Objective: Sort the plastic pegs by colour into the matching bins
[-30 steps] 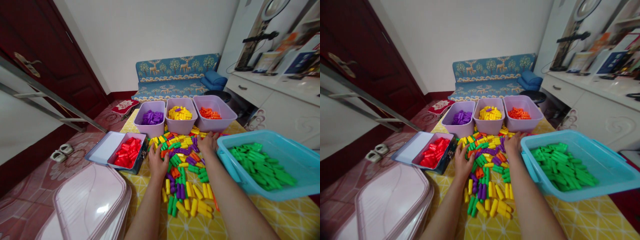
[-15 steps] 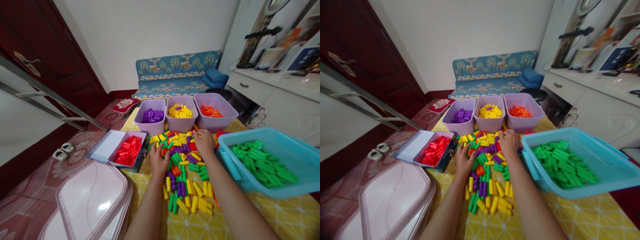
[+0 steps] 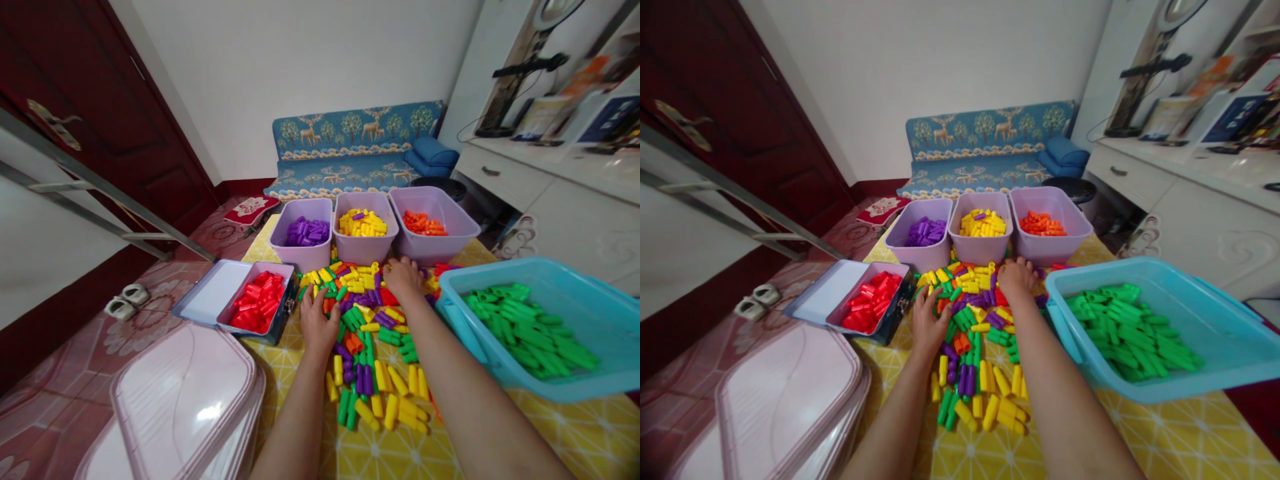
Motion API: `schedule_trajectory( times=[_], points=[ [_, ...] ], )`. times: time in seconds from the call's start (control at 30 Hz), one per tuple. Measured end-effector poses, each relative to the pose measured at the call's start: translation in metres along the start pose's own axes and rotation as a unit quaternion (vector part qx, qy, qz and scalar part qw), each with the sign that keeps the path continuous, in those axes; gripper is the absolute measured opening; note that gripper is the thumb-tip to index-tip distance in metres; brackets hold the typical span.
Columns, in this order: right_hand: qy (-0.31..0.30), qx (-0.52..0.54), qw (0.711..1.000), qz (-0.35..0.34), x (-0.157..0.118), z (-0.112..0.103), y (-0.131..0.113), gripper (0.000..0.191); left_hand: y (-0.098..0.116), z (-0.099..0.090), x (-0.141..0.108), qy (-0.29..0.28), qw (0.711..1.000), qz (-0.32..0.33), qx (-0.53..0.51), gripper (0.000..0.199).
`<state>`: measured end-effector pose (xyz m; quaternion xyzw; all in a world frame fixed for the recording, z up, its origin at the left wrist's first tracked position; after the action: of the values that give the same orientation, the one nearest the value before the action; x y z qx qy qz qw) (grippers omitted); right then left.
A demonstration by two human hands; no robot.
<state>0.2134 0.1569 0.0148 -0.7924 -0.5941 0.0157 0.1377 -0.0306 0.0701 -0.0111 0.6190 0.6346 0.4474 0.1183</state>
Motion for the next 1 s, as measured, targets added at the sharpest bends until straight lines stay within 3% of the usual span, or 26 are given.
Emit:
schedule_trajectory(
  times=[0.13,0.3,0.43,0.57,0.67,0.87,1.0],
  points=[
    [-0.019,-0.008,1.000,-0.002,-0.018,-0.005,-0.004,0.036,0.001,0.000,0.000,-0.004,1.000,-0.001,0.000,0.038],
    [-0.073,-0.015,0.995,-0.069,-0.055,-0.020,-0.021,0.040,0.001,-0.001,0.000,-0.005,1.000,0.002,0.010,0.038],
    [-0.014,-0.010,0.982,-0.189,-0.100,-0.069,-0.029,0.048,0.000,0.000,0.000,-0.002,1.000,0.006,0.007,0.038],
    [0.059,-0.029,0.958,-0.278,-0.126,-0.119,-0.008,0.043,-0.002,0.001,-0.001,-0.001,1.000,0.004,0.003,0.038],
    [0.046,-0.070,0.946,-0.312,-0.109,-0.125,0.020,0.042,-0.003,0.001,-0.001,0.000,1.000,0.005,0.001,0.038],
    [-0.032,-0.093,0.948,-0.303,-0.049,-0.104,0.065,0.062,-0.005,0.000,0.000,0.005,1.000,0.017,-0.015,0.037],
    [-0.023,-0.121,0.951,-0.285,-0.050,-0.104,0.070,0.064,-0.006,0.000,0.000,0.004,1.000,0.013,-0.011,0.037]
  ],
)
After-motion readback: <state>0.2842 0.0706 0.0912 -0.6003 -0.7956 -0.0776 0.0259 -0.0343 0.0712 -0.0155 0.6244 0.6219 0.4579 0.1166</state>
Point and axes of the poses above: each hand's wrist, its own x-axis towards the middle knuckle, its own z-axis out of the palm, y = z × x, the point moved 8 cm from there along x, towards the middle knuckle, and after that the axes turned 3 degrees about -x, right-handed, at the moved point
